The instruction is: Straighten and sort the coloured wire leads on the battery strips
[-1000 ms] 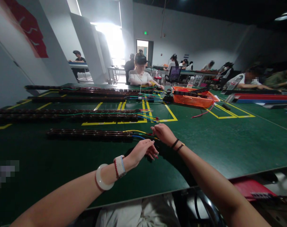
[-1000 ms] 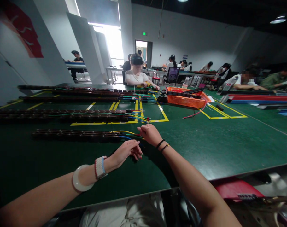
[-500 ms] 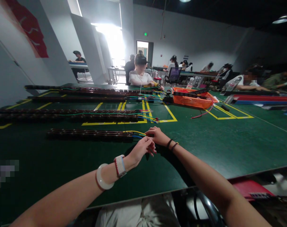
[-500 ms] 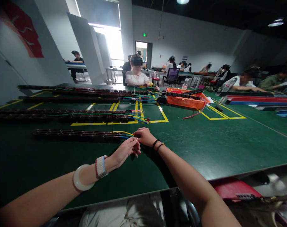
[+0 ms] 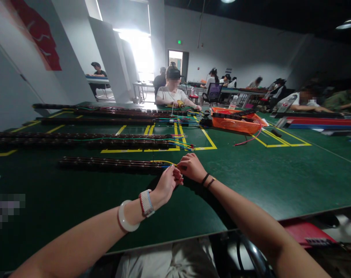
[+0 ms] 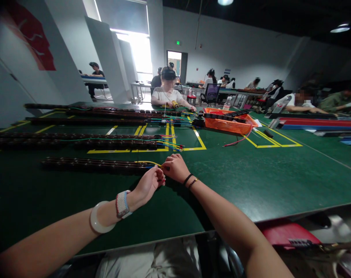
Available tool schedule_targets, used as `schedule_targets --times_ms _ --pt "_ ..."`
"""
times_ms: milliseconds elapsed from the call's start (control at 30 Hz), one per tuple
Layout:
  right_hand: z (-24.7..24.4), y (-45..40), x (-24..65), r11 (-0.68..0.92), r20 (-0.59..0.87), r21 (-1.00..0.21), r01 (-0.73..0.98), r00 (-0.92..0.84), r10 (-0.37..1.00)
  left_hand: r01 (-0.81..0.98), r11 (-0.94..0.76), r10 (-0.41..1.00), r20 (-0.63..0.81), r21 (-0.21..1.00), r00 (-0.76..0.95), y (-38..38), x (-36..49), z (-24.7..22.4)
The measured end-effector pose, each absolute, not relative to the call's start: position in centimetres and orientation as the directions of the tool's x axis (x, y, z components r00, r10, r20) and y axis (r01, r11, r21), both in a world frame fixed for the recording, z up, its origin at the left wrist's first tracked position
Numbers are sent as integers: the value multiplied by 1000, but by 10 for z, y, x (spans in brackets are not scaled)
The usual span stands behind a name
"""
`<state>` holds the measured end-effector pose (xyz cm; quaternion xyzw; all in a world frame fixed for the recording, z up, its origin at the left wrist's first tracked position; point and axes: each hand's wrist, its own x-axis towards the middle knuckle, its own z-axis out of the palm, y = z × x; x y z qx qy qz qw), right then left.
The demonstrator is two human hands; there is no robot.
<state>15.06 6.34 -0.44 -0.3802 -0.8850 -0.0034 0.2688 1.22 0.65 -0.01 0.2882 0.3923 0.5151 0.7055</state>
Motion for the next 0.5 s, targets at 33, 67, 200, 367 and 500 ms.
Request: schedule_targets --times_ms 33,67,200,367,500 --pt "-4 63 150 711 496 -169 683 -564 660 -495 334 943 -282 802 178 8 12 0" --pt "-3 62 150 710 511 -140 691 -563 649 -488 360 933 -298 795 203 8 13 1" --pt "-1 63 152 705 537 -3 709 -594 599 -513 344 937 -253 786 241 10 15 -3" --pt "1 59 153 698 518 152 700 -658 547 -607 198 978 -117 770 170 13 19 -15" --pt "5 50 149 695 479 246 675 -708 519 -656 241 970 -150 715 193 18 17 -14"
